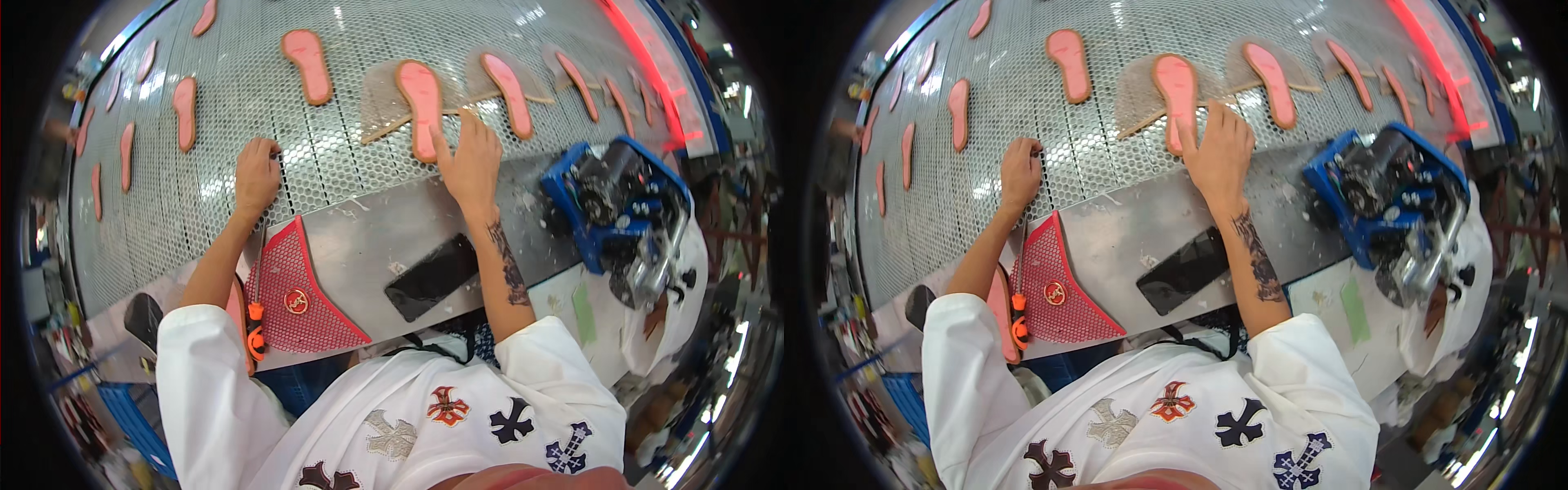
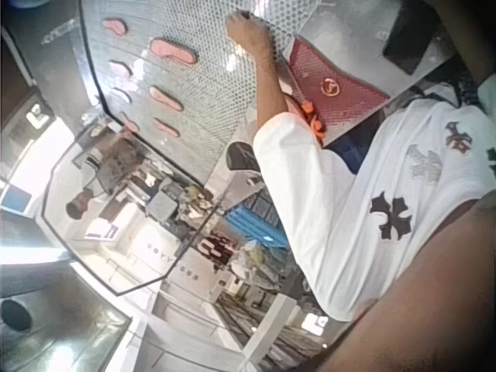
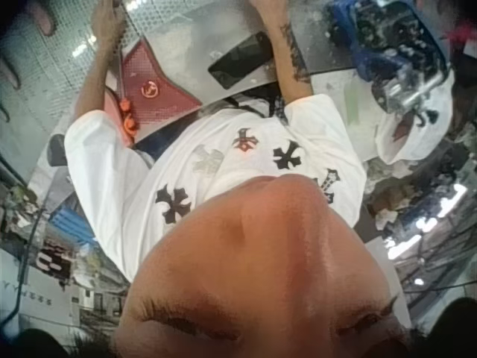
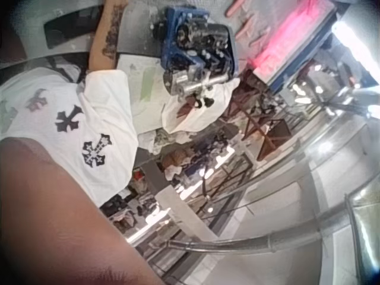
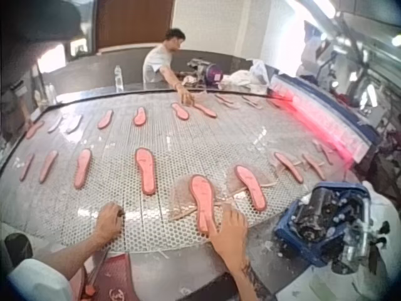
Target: The person assembles sandals by picking up pink insoles and mesh straps, aligning them, and feeding them through a sewing machine. They repeat this process for multiple pairs, placing finished sandals on a metal mesh table.
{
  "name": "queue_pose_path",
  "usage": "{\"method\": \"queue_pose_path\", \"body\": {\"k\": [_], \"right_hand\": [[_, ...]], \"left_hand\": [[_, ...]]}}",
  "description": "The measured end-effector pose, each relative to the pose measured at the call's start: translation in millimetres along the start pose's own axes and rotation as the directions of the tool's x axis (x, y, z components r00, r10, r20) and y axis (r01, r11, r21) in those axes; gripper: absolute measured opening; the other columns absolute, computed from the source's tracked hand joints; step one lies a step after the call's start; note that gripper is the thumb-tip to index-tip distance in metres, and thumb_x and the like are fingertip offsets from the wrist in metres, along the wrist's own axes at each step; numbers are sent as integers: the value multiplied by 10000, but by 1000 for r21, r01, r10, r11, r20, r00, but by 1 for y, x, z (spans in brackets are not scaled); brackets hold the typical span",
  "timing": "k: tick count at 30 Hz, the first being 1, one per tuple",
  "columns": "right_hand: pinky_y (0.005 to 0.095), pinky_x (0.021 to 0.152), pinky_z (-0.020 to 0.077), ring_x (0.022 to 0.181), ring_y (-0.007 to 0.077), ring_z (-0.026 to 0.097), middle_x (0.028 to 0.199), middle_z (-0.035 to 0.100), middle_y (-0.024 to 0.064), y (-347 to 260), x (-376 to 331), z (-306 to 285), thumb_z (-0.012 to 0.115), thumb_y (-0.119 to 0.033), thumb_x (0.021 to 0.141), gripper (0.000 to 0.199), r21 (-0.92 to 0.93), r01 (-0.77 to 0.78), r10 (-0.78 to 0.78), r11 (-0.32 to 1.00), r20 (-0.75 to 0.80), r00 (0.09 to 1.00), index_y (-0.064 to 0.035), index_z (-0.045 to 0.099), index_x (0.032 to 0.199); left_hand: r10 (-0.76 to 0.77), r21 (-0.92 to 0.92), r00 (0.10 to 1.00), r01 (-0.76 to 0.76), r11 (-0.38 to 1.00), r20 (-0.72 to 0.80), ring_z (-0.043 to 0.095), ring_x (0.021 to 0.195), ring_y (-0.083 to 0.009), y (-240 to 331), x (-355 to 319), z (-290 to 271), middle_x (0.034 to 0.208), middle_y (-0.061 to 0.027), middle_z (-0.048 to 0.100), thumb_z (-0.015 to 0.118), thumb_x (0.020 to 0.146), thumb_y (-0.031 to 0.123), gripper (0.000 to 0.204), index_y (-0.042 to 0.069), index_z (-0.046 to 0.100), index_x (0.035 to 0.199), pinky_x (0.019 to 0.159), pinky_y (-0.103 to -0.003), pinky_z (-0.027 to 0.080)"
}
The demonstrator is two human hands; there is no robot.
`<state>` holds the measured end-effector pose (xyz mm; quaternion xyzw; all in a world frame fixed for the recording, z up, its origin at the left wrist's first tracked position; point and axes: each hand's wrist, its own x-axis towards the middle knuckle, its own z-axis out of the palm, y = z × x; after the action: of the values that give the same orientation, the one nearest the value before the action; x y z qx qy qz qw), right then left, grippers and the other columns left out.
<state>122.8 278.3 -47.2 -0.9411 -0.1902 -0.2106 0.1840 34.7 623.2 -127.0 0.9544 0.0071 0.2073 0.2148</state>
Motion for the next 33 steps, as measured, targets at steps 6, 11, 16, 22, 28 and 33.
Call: {"method": "queue_pose_path", "body": {"k": [6, 11, 16, 22, 28, 33], "right_hand": [[455, 1026, 394, 1202, 367, 511, 1276, 564, 168, 26, -115, -101, 696, -120, 811, 503, 246, 46, -48, 968, 5, 999, -17, 548, 1281], [449, 1027, 404, 1186, 373, 525, 1243, 586, 171, 83, -239, -182, 689, -74, 798, 465, 60, -216, 220, 975, -73, 973, -17, 576, 1246], [451, 1044, 383, 1215, 385, 491, 1288, 557, 182, 155, -317, -247, 627, -115, 888, 415, -112, -558, 521, 822, -249, 817, -7, 543, 1280], [468, 1106, 297, 1318, 396, 385, 1404, 444, 218, 182, -357, -246, 565, -223, 952, 528, -188, -649, 590, 737, -291, 753, 2, 412, 1404], [499, 1141, 224, 1389, 411, 283, 1474, 346, 240, 179, -352, -234, 505, -326, 983, 594, -227, -660, 605, 716, -270, 749, 5, 343, 1449], [503, 1138, 223, 1383, 410, 292, 1471, 349, 242, 185, -353, -237, 481, -327, 991, 583, -162, -686, 630, 709, -293, 720, 7, 344, 1448]], "left_hand": [[38, 36, 999, -38, 999, -17, 553, 885, -340, 7, 4, 4, 898, -137, 571, 527, 754, 0, 176, 24, 562, 925, 793, -431, 440], [67, 81, 998, -66, 995, -10, 558, 869, -360, 12, 8, 12, 892, -166, 566, 524, 762, -7, 180, 15, 575, 934, 776, -443, 444], [58, 133, 991, -75, 988, 122, 577, 885, -362, -8, 28, 17, 922, -181, 591, 517, 814, 18, 179, -4, 598, 971, 806, -441, 455], [88, -217, 996, -84, 972, 5, 650, 873, -298, 110, 83, 37, 931, -160, 687, 524, 853, 32, 209, 6, 676, 995, 795, -368, 487], [341, -93, 907, -328, 940, 248, 544, 1155, -386, 238, 85, 109, 1244, -222, 583, 471, 784, -11, 429, -11, 594, 1195, 1013, -439, 412], [300, -15, 933, -303, 953, 199, 522, 1173, -400, 222, 118, 142, 1293, -213, 555, 502, 789, 23, 450, 0, 570, 1233, 1018, -445, 409]]}}
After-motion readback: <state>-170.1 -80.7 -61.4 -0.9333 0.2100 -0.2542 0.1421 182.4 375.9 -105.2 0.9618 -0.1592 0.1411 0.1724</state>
